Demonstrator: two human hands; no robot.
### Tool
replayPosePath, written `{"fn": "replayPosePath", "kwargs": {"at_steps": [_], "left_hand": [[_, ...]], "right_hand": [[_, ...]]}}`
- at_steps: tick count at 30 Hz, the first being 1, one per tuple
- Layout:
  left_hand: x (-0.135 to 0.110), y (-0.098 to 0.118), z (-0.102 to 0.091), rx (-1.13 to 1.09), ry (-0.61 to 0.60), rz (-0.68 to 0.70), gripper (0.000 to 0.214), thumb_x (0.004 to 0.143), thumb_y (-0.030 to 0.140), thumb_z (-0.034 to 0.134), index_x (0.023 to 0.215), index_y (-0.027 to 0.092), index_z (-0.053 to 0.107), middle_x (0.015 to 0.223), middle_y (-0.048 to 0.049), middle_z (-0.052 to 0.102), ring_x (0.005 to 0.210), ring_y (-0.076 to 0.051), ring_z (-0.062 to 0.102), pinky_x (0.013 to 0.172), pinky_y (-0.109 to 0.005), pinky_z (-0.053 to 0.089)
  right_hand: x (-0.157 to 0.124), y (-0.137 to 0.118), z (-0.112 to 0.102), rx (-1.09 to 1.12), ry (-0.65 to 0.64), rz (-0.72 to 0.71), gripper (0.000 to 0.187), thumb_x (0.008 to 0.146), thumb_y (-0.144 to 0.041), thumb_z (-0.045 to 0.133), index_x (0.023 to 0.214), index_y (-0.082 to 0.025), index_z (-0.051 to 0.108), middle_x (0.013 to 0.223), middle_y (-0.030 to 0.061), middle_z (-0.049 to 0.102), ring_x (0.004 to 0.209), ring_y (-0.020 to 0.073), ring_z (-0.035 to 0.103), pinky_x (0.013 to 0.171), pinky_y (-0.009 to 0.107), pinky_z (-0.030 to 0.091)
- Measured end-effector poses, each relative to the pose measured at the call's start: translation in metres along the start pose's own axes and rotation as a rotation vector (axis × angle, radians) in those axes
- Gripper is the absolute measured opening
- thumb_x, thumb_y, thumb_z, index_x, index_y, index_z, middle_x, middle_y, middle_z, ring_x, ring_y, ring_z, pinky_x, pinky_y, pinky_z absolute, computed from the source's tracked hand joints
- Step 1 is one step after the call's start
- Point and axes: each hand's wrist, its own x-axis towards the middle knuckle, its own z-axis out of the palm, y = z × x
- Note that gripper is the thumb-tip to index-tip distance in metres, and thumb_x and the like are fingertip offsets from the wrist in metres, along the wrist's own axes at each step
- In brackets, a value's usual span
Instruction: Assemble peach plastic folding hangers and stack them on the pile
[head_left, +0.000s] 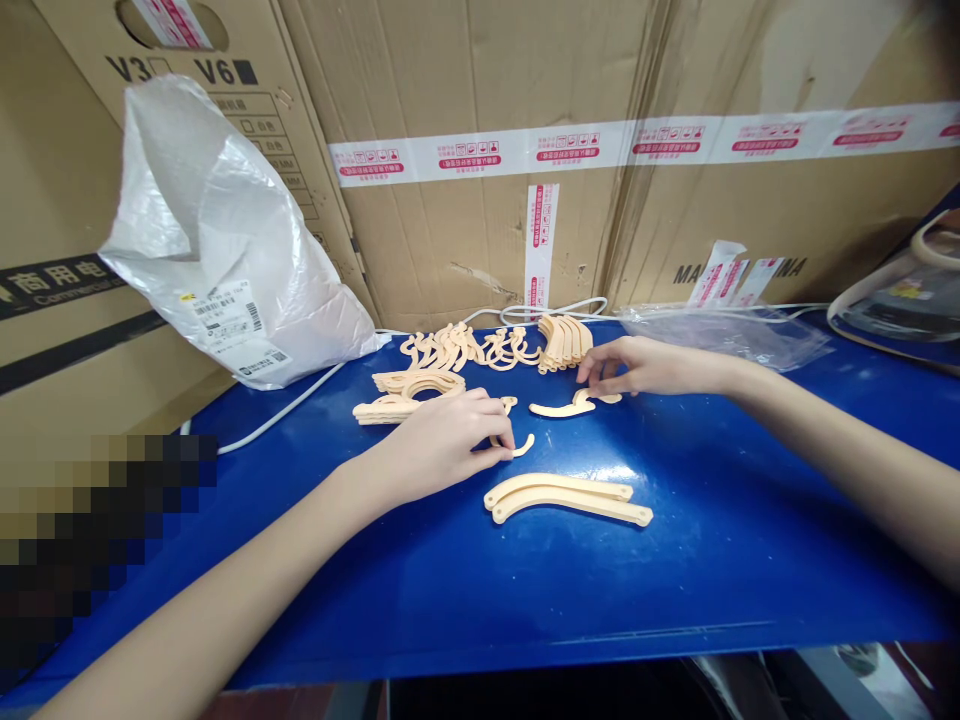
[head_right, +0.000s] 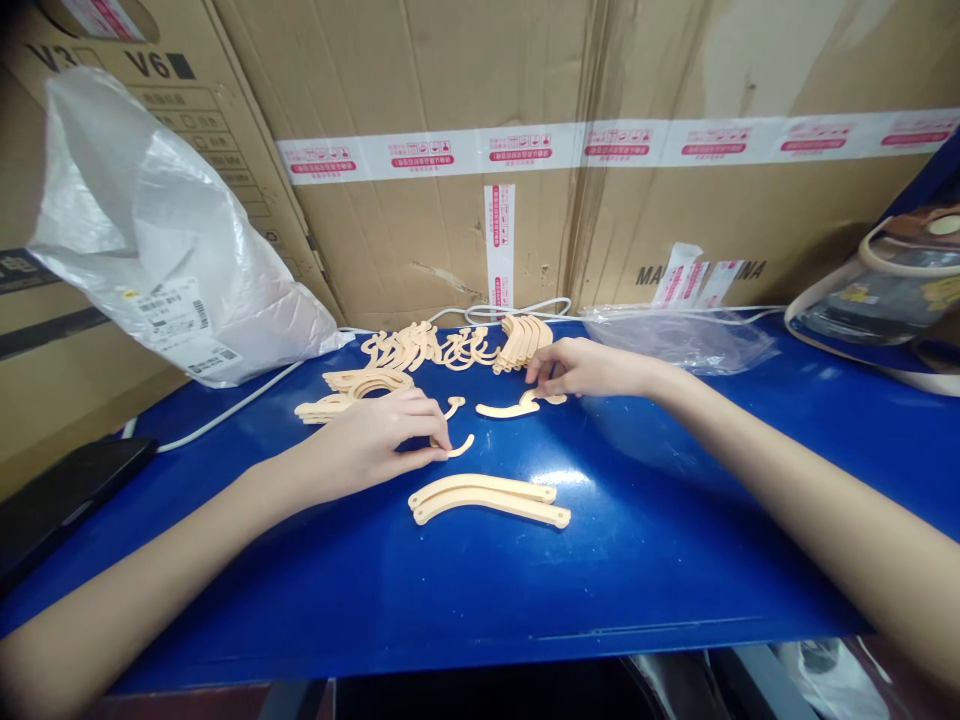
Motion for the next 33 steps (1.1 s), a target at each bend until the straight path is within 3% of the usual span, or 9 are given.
{"fn": "replayPosePath", "kwargs": {"at_steps": [11,20,33], "left_hand": [[-0.0005,0.0041,0.0043,0.056,0.026,-0.009,0.011,0.094,0.019,0.052,0.087,0.017,0.060,0.091,-0.0004,0.065,0.086,-0.016,0.054,0.076,-0.030,0.038],[0.0017,0.0053,0.0070,0.035,0.052,-0.034,0.016,0.098,0.025,0.047,0.088,0.018,0.057,0.087,-0.0001,0.064,0.084,-0.016,0.056,0.073,-0.029,0.038],[0.0018,0.0039,0.0098,-0.027,0.061,-0.024,0.013,0.098,0.020,0.047,0.092,0.018,0.058,0.092,-0.0012,0.063,0.085,-0.015,0.057,0.074,-0.028,0.041]], "right_hand": [[0.0002,-0.0023,-0.0008,-0.027,-0.033,-0.035,0.034,0.079,-0.049,0.063,0.093,-0.018,0.069,0.083,0.0040,0.069,0.073,0.0175,0.060,0.067,0.032,0.047],[0.0001,-0.0014,0.0008,-0.020,-0.019,-0.027,0.042,0.078,-0.054,0.064,0.099,-0.017,0.066,0.087,0.0052,0.070,0.073,0.0180,0.061,0.067,0.032,0.047],[0.0007,-0.0028,0.0017,-0.048,-0.010,-0.046,0.031,0.080,-0.047,0.062,0.087,-0.018,0.067,0.075,0.0026,0.067,0.067,0.0158,0.058,0.063,0.030,0.043]]}}
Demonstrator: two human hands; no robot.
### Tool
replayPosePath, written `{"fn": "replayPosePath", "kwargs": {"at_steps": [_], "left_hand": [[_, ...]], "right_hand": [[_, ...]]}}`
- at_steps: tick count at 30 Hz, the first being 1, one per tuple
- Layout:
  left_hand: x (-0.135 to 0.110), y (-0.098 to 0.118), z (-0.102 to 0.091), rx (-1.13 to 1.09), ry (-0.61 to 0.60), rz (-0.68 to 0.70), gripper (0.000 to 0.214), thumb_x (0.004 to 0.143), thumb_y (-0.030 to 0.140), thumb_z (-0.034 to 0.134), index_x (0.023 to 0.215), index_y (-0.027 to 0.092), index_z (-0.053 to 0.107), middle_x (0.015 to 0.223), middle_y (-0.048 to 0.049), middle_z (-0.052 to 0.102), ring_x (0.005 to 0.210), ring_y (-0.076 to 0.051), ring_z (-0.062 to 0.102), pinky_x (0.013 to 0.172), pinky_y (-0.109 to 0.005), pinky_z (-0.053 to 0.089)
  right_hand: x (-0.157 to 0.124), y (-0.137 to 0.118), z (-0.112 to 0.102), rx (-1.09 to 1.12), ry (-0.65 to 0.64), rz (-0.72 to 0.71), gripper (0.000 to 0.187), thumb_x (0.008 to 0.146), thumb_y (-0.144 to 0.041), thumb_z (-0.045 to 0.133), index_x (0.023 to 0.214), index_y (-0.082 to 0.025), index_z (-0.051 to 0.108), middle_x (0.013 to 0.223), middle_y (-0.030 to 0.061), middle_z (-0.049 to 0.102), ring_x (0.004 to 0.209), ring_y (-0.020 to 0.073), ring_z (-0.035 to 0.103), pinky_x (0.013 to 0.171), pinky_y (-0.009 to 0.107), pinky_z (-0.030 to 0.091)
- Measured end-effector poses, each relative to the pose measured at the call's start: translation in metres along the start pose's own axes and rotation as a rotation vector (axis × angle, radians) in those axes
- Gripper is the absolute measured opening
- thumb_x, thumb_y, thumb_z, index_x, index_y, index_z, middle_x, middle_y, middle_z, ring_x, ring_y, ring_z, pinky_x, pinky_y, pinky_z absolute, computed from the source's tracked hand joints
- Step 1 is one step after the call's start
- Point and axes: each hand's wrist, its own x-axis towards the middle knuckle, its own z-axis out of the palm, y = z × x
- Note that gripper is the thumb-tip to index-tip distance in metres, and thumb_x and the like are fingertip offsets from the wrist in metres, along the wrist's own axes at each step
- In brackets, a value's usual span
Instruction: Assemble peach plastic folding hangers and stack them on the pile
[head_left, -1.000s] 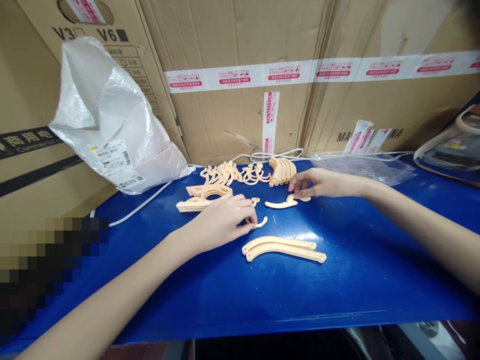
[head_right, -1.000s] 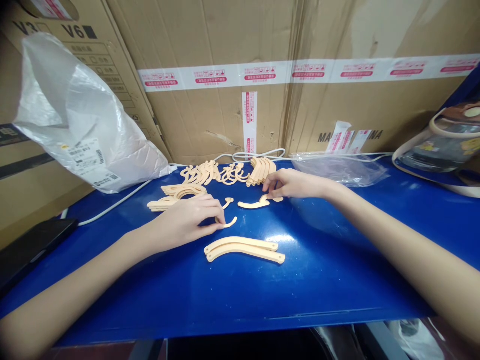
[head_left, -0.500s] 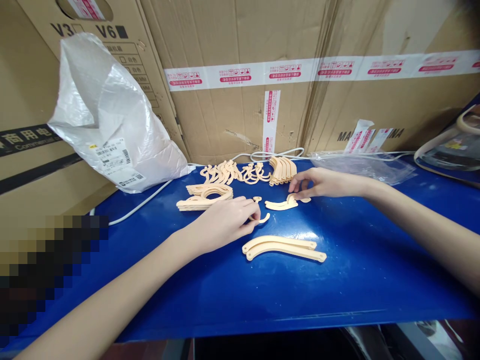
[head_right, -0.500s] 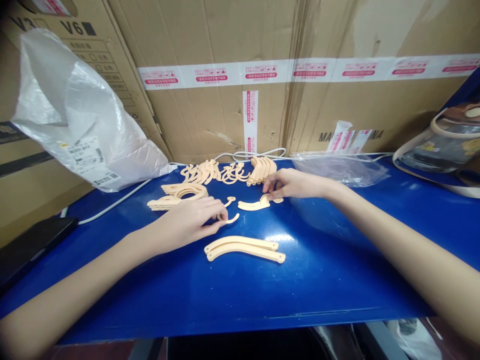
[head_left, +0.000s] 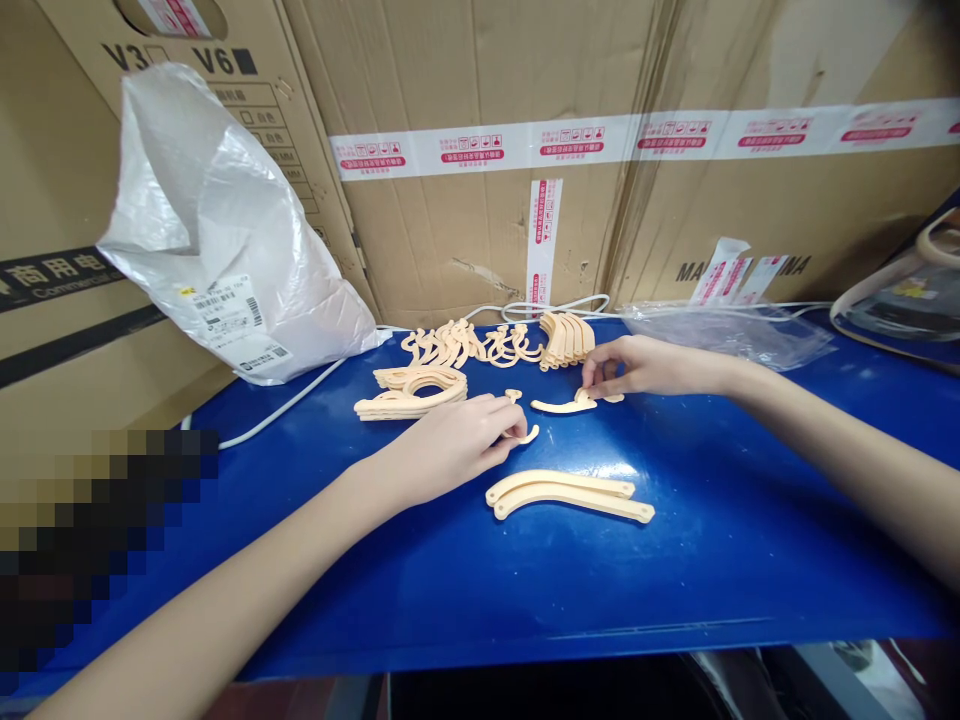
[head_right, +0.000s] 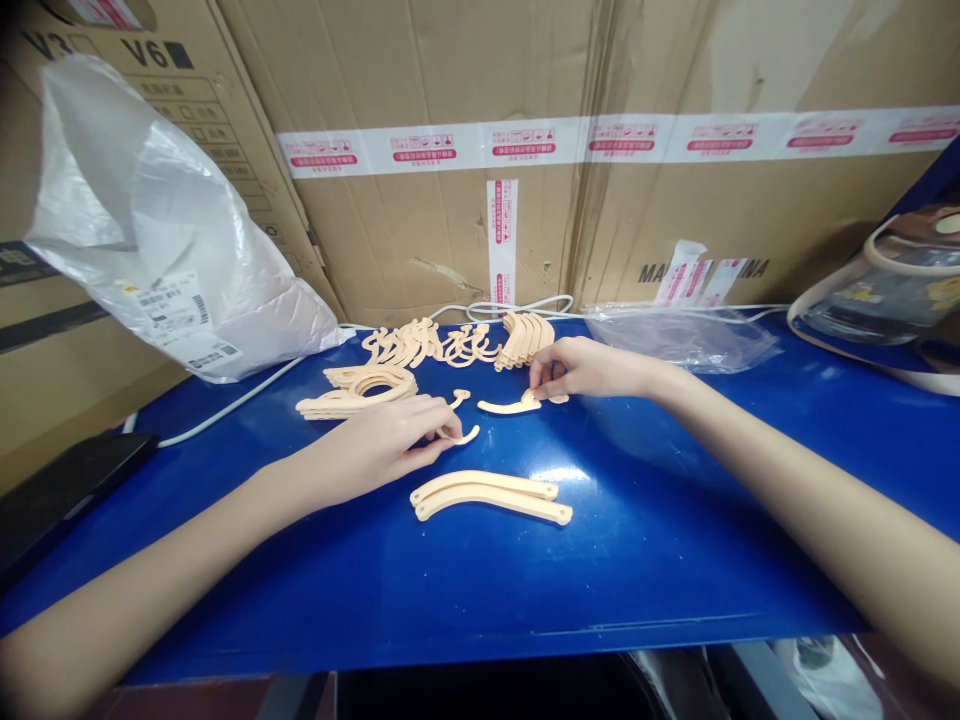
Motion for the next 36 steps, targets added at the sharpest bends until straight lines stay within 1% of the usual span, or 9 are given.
{"fn": "replayPosePath", "kwargs": {"at_steps": [4,9,13,16,19,22,28,32,36], "left_hand": [[0.000,0.000,0.000,-0.004,-0.012,0.008,0.013,0.098,0.017,0.047,0.098,0.017,0.059,0.098,-0.0025,0.064,0.091,-0.016,0.058,0.078,-0.028,0.043],[0.000,0.001,-0.004,-0.020,-0.007,-0.006,0.016,0.099,0.017,0.044,0.100,0.016,0.060,0.099,-0.0036,0.064,0.093,-0.017,0.058,0.080,-0.029,0.044],[0.000,0.002,-0.005,-0.001,0.033,0.008,0.017,0.100,0.017,0.044,0.100,0.016,0.060,0.100,-0.0039,0.064,0.092,-0.017,0.059,0.080,-0.029,0.045],[0.000,0.002,-0.003,0.023,0.060,0.047,0.017,0.099,0.016,0.044,0.103,0.015,0.061,0.103,-0.0046,0.064,0.094,-0.017,0.058,0.082,-0.029,0.045],[-0.001,0.005,0.000,0.043,0.089,0.092,0.019,0.100,0.018,0.044,0.108,0.015,0.061,0.106,-0.0054,0.064,0.096,-0.018,0.056,0.083,-0.030,0.045],[-0.002,0.008,0.001,0.078,0.087,0.150,0.022,0.100,0.017,0.042,0.110,0.016,0.061,0.107,-0.0046,0.063,0.096,-0.019,0.054,0.082,-0.030,0.045],[-0.005,0.012,0.003,0.143,0.078,0.202,0.023,0.099,0.012,0.043,0.114,0.015,0.060,0.107,-0.0040,0.062,0.093,-0.019,0.052,0.078,-0.030,0.043],[-0.004,0.012,0.004,0.173,0.153,0.226,0.024,0.100,0.014,0.040,0.113,0.015,0.060,0.108,-0.0050,0.062,0.092,-0.018,0.053,0.076,-0.030,0.043],[-0.003,0.018,0.002,0.128,0.259,0.246,0.025,0.098,0.011,0.040,0.111,0.016,0.061,0.111,-0.0060,0.061,0.096,-0.017,0.055,0.080,-0.029,0.044]], "right_hand": [[0.000,0.000,-0.001,-0.028,0.047,-0.015,0.035,0.080,-0.050,0.062,0.089,-0.017,0.066,0.072,0.0022,0.064,0.065,0.0159,0.056,0.061,0.030,0.043],[-0.001,-0.014,0.003,-0.110,0.240,-0.058,0.028,0.087,-0.043,0.055,0.098,-0.019,0.064,0.085,0.0046,0.065,0.072,0.0175,0.057,0.067,0.031,0.041],[-0.004,-0.038,0.018,-0.329,0.444,-0.153,0.029,0.095,-0.038,0.046,0.111,-0.019,0.062,0.088,0.0064,0.067,0.076,0.0192,0.060,0.068,0.031,0.041],[-0.006,-0.053,0.033,-0.522,0.519,-0.269,0.034,0.099,-0.036,0.041,0.120,-0.018,0.060,0.106,0.0104,0.067,0.091,0.0224,0.063,0.074,0.032,0.044],[-0.006,-0.061,0.045,-0.724,0.522,-0.357,0.036,0.101,-0.035,0.038,0.123,-0.018,0.061,0.099,0.0094,0.068,0.089,0.0218,0.064,0.072,0.031,0.044],[-0.005,-0.064,0.051,-0.866,0.562,-0.432,0.029,0.099,-0.028,0.043,0.110,-0.015,0.067,0.086,0.0067,0.066,0.077,0.0193,0.062,0.068,0.031,0.042],[-0.004,-0.065,0.050,-0.956,0.618,-0.488,0.024,0.097,-0.024,0.049,0.087,-0.015,0.069,0.076,0.0038,0.063,0.069,0.0175,0.056,0.066,0.030,0.038],[-0.005,-0.067,0.046,-0.952,0.577,-0.461,0.024,0.097,-0.023,0.047,0.086,-0.014,0.067,0.077,0.0048,0.063,0.071,0.0182,0.056,0.068,0.031,0.037],[-0.001,-0.069,0.037,-0.777,0.531,-0.310,0.020,0.097,-0.023,0.047,0.090,-0.015,0.064,0.088,0.0071,0.068,0.078,0.0189,0.059,0.069,0.030,0.037]]}}
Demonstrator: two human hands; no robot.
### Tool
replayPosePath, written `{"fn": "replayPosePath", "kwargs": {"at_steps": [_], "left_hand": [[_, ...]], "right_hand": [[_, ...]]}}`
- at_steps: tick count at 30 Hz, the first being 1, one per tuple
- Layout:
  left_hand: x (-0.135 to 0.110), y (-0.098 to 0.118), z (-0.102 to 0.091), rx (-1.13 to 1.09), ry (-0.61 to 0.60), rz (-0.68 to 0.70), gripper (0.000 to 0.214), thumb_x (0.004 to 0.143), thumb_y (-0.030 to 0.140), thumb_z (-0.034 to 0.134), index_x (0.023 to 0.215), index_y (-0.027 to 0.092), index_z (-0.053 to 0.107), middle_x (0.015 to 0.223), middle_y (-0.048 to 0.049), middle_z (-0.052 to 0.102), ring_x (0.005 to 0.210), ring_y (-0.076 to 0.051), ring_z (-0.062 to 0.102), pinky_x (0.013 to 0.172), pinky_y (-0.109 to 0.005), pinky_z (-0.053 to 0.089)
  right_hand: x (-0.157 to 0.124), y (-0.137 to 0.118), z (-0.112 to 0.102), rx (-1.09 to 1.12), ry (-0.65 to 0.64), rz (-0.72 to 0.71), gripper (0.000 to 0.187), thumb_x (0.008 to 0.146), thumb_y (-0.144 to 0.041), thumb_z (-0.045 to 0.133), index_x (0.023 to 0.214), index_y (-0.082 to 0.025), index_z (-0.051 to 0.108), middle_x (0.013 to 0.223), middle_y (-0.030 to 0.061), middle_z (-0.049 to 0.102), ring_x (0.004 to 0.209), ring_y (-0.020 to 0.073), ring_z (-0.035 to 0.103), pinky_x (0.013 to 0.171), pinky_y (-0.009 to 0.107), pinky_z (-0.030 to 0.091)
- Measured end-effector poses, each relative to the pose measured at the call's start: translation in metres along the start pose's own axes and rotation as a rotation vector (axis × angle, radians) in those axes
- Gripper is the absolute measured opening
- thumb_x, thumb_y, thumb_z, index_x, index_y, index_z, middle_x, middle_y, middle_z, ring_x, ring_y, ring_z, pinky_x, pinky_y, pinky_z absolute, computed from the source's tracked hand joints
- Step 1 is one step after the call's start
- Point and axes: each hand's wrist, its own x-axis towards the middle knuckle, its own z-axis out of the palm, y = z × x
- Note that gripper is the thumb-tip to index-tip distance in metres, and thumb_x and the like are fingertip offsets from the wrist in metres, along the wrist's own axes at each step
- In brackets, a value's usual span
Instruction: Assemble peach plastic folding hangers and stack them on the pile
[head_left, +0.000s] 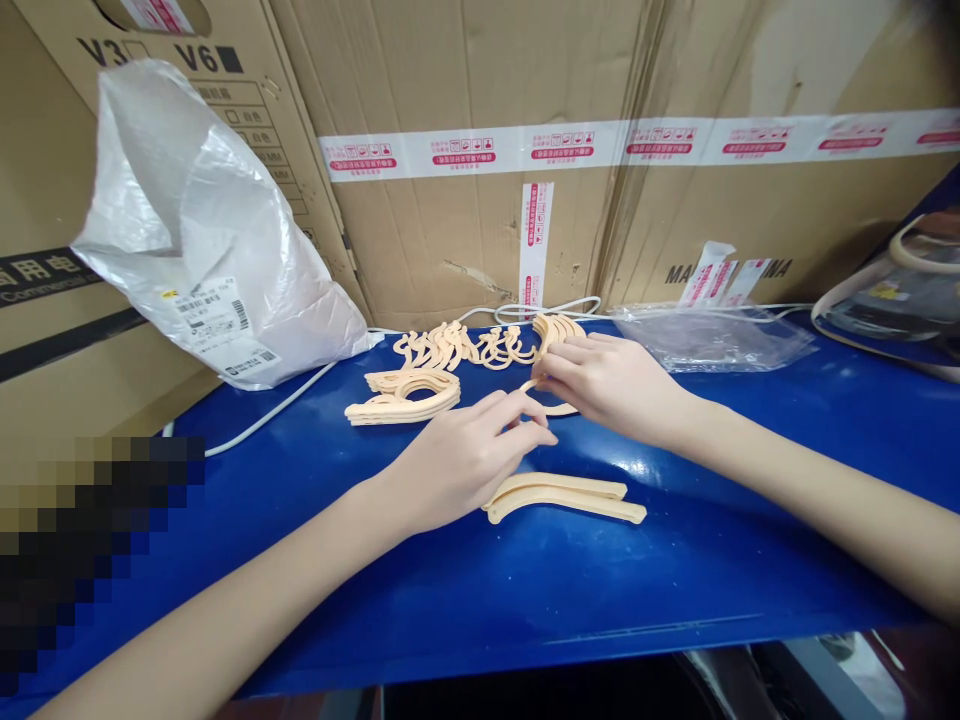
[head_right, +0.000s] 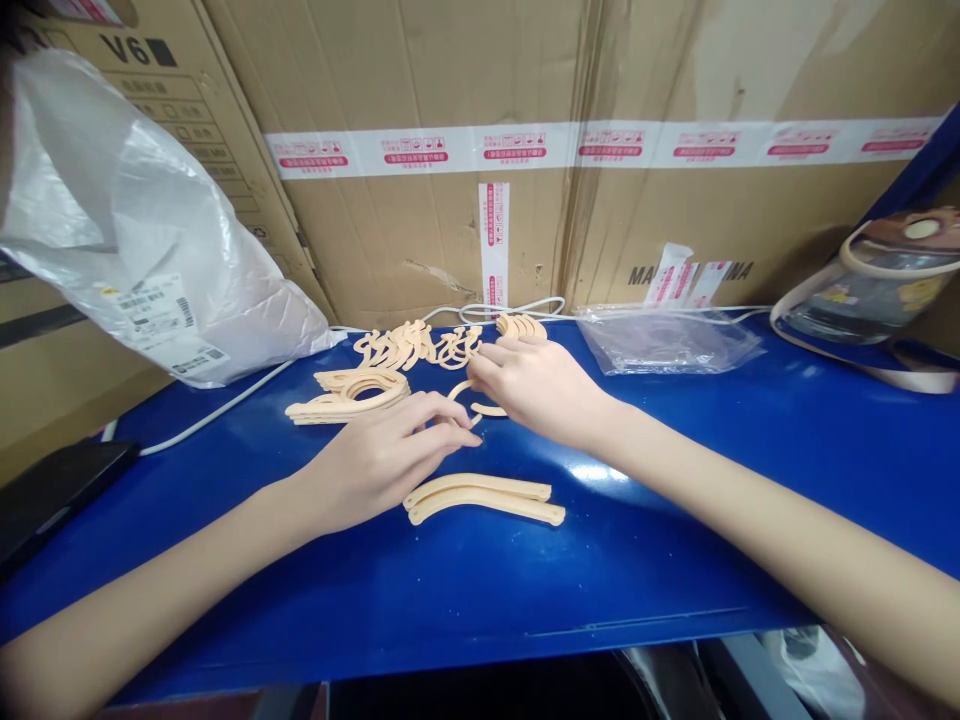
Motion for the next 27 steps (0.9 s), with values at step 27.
{"fn": "replayPosePath", "kwargs": {"at_steps": [27], "left_hand": [[0.002,0.007,-0.002,-0.222,-0.407,-0.210,0.025,0.087,0.026,0.053,0.068,0.018,0.041,0.071,0.0042,0.047,0.062,-0.010,0.044,0.056,-0.026,0.027]], "right_hand": [[-0.017,-0.032,0.021,1.435,-0.075,0.766,0.032,0.071,-0.044,0.073,0.072,-0.017,0.056,0.057,-0.0062,0.043,0.051,0.0061,0.033,0.045,0.022,0.023]]}}
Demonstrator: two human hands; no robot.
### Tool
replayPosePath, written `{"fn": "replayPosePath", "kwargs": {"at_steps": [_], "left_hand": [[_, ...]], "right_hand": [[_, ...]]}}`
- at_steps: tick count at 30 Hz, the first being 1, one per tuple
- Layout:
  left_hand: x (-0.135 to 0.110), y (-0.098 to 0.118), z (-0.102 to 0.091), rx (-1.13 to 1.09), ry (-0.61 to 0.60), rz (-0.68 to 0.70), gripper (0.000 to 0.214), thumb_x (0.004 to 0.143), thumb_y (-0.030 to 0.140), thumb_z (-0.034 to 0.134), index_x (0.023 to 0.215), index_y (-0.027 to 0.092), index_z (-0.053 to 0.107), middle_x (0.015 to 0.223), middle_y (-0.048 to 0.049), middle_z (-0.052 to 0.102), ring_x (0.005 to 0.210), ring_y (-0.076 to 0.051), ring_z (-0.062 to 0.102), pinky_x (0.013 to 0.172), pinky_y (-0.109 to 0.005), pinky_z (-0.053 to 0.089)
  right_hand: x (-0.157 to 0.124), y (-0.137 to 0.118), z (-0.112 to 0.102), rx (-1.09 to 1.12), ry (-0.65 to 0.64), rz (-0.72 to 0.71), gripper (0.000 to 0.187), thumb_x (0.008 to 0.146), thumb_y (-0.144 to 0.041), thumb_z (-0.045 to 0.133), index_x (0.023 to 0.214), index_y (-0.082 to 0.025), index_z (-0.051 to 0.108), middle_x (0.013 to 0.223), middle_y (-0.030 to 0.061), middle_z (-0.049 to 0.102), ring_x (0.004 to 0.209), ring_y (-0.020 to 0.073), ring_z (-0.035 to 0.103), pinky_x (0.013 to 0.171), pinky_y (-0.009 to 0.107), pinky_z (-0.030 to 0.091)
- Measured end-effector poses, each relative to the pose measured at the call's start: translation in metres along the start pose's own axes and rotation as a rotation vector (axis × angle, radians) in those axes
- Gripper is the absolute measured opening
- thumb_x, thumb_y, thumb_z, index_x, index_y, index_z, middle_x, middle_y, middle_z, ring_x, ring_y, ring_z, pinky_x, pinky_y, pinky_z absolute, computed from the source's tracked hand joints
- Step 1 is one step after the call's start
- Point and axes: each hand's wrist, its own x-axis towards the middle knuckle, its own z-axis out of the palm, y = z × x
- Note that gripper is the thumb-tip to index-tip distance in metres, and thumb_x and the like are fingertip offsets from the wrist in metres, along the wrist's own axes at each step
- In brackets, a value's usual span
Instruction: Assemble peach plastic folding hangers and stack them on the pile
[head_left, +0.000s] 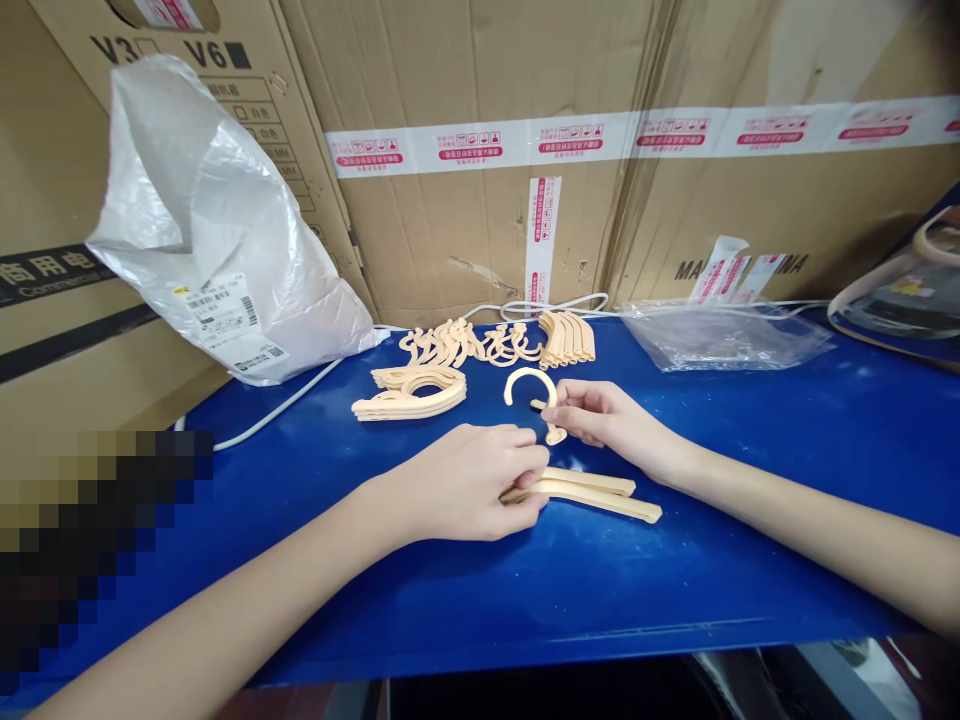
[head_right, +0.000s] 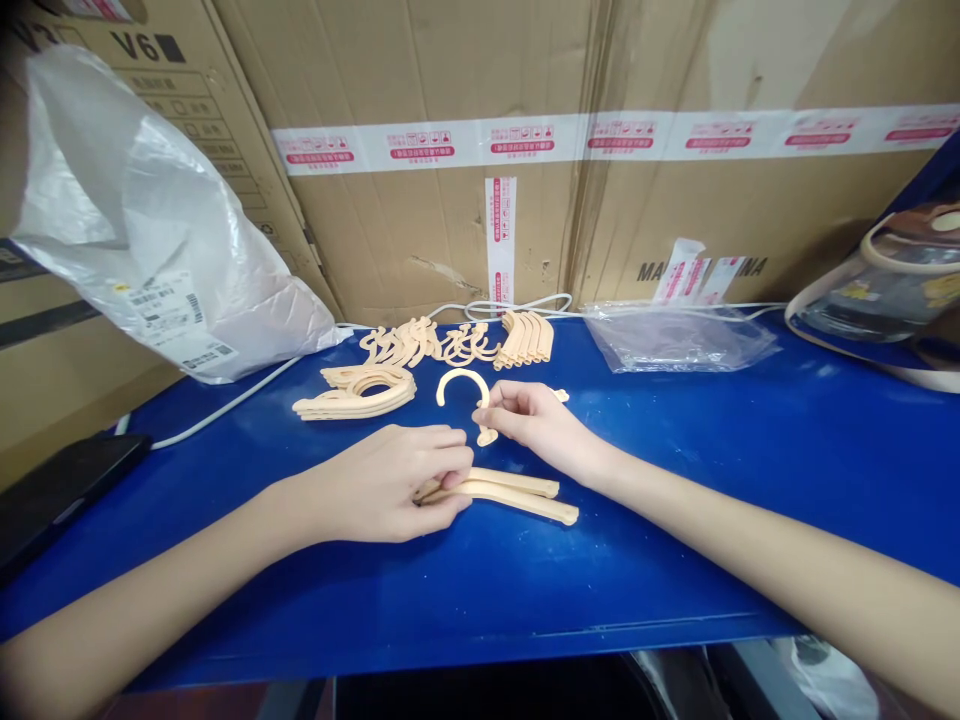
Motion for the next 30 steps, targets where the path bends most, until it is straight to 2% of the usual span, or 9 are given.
{"fn": "replayPosePath", "kwargs": {"at_steps": [7,13,15,18,24,28,30], "left_hand": [[-0.001,0.006,0.002,0.225,0.027,0.080,0.020,0.092,0.028,0.047,0.075,0.019,0.051,0.080,-0.0005,0.049,0.073,-0.015,0.048,0.053,-0.028,0.025],[-0.001,0.007,0.000,0.238,0.073,0.100,0.021,0.091,0.027,0.050,0.073,0.018,0.054,0.080,-0.0012,0.052,0.072,-0.015,0.048,0.054,-0.028,0.028],[-0.001,0.005,-0.004,0.146,0.116,0.079,0.020,0.091,0.028,0.052,0.074,0.017,0.054,0.081,-0.0003,0.053,0.074,-0.014,0.049,0.059,-0.027,0.033],[-0.001,0.000,-0.011,-0.137,0.221,-0.024,0.019,0.092,0.032,0.056,0.080,0.017,0.057,0.083,0.0015,0.056,0.076,-0.012,0.051,0.065,-0.025,0.038],[0.003,-0.006,-0.017,-0.735,0.356,-0.227,0.023,0.084,0.040,0.065,0.084,0.017,0.060,0.081,0.0020,0.058,0.073,-0.010,0.053,0.061,-0.022,0.040],[0.004,-0.010,-0.019,-0.963,0.392,-0.271,0.021,0.078,0.036,0.065,0.082,0.016,0.059,0.077,0.0014,0.058,0.061,-0.008,0.048,0.055,-0.021,0.040],[0.004,-0.012,-0.021,-1.039,0.423,-0.287,0.021,0.079,0.037,0.064,0.081,0.016,0.058,0.077,0.0001,0.058,0.063,-0.009,0.050,0.057,-0.022,0.043]], "right_hand": [[0.000,0.000,-0.002,0.024,-0.013,0.012,0.031,0.073,-0.046,0.071,0.075,-0.017,0.057,0.058,-0.0059,0.044,0.052,0.0074,0.037,0.046,0.022,0.028],[0.000,0.003,-0.003,0.035,-0.020,0.004,0.031,0.076,-0.045,0.071,0.076,-0.017,0.058,0.059,-0.0056,0.044,0.054,0.0079,0.038,0.047,0.022,0.029],[0.001,0.004,-0.005,0.040,-0.023,0.000,0.029,0.077,-0.044,0.070,0.077,-0.018,0.058,0.059,-0.0061,0.043,0.053,0.0079,0.038,0.048,0.022,0.029],[0.001,0.005,-0.007,0.059,-0.036,-0.005,0.027,0.078,-0.042,0.070,0.079,-0.017,0.060,0.060,-0.0065,0.045,0.054,0.0073,0.038,0.051,0.023,0.031],[-0.001,0.001,-0.007,0.092,-0.026,0.044,0.027,0.077,-0.043,0.069,0.078,-0.017,0.061,0.065,-0.0040,0.053,0.056,0.0082,0.044,0.055,0.024,0.034],[-0.001,-0.001,-0.005,0.114,-0.020,0.049,0.029,0.075,-0.044,0.071,0.077,-0.017,0.061,0.067,-0.0029,0.055,0.059,0.0085,0.047,0.057,0.024,0.039],[0.000,0.000,-0.005,0.125,-0.023,0.056,0.030,0.075,-0.044,0.073,0.079,-0.017,0.060,0.068,-0.0023,0.057,0.059,0.0085,0.049,0.056,0.023,0.039]]}}
